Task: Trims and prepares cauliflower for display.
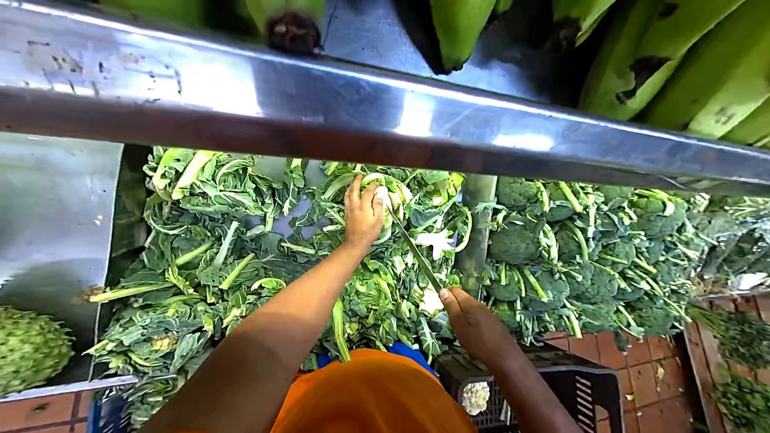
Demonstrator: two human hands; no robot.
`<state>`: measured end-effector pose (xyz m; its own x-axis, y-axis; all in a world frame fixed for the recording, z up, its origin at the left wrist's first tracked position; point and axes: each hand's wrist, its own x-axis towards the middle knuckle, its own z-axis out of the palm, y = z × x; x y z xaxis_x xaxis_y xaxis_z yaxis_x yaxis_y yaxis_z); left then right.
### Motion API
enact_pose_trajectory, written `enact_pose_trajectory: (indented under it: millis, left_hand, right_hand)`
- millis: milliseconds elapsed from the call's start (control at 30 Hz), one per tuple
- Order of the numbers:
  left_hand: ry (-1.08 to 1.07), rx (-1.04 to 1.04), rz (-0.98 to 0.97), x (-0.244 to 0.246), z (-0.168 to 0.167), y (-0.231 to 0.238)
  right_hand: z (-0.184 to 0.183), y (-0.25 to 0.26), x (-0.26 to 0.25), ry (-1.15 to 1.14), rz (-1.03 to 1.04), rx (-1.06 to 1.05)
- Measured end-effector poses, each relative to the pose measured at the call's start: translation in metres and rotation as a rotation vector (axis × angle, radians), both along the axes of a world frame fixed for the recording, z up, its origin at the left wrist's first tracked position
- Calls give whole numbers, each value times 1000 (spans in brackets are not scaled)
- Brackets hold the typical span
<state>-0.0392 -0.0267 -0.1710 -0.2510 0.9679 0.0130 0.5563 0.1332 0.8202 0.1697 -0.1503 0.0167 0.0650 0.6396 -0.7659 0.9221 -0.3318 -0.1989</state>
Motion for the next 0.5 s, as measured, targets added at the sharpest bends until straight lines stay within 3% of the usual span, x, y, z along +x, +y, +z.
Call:
enact_pose_trajectory:
  millis: [367,500]
  left_hand:
    - [32,59,-40,3,-5,-3]
    - [44,99,-58,6,-9,-5]
  right_hand:
    - [16,-1,-15,-54,-7,-71]
    - [4,-2,-23,-42,-40,-23]
